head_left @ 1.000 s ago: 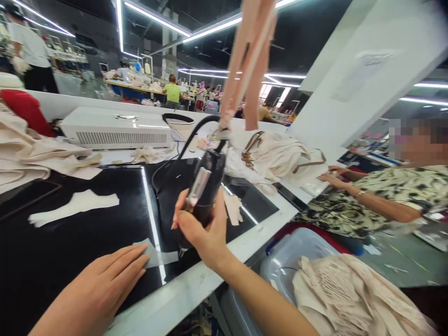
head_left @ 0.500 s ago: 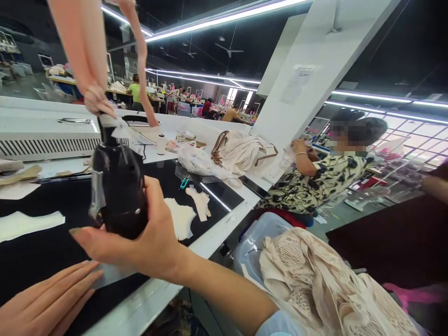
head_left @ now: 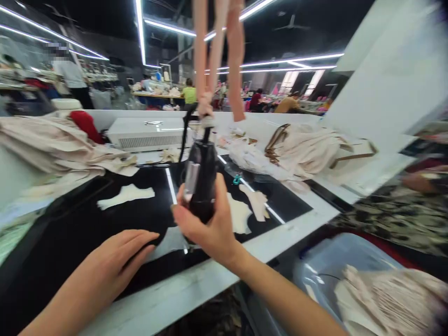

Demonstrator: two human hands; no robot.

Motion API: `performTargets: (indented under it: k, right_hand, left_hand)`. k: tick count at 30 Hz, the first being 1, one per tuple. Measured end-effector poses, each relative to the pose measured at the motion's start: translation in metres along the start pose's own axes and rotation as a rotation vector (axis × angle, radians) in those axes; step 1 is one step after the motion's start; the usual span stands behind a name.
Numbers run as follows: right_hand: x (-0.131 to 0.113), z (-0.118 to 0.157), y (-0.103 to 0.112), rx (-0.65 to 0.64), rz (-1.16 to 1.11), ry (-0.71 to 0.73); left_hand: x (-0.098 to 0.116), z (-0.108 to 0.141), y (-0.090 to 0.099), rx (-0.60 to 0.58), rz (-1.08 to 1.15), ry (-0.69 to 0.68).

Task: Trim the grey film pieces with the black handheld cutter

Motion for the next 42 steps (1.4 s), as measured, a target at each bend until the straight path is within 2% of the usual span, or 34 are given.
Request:
performTargets:
  k: [2, 4, 7, 10, 14, 19, 29, 42]
  right_hand:
    - [0.004, 0.004, 0.002, 0.016, 0.014, 0.007]
    - [0.009, 0.007, 0.000, 0.015, -0.005, 0.020]
    - [0.011, 0.009, -0.010, -0.011, -0.112, 0.051]
    - [0.010, 0.009, -0.015, 0.007, -0.184, 0.069]
    - [0.015, 0.010, -0.025, 0.021, -0.244, 0.054]
    - [0.019, 0.012, -0.035, 0.011, -0.277, 0.050]
    - [0.023, 0.013, -0.046, 0.015, -0.276, 0.048]
    - [0.022, 0.014, -0.048, 0.004, -0.287, 0.054]
  left_hand:
    - [0.003, 0.001, 0.006, -0.040, -0.034, 0.044]
    - [-0.004, 0.004, 0.008, -0.084, -0.041, 0.114]
    - [-0.012, 0.013, 0.006, -0.140, -0.006, 0.206]
    - [-0.007, 0.019, 0.001, -0.175, 0.044, 0.246]
    - [0.005, 0.019, -0.010, -0.213, 0.067, 0.235]
    - [0.006, 0.018, -0.019, -0.207, 0.111, 0.250]
    - [0.008, 0.018, -0.018, -0.226, 0.192, 0.287]
    - [0.010, 0.018, -0.021, -0.226, 0.182, 0.285]
Point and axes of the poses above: each hand's wrist, its own z-axis away from the middle knuckle, its own y-axis out of the back of the hand, x = y × z, the point moved 10 cm from there along -z, towards the middle knuckle, and after that the axes turned 14 degrees about y, right-handed, at the moved point
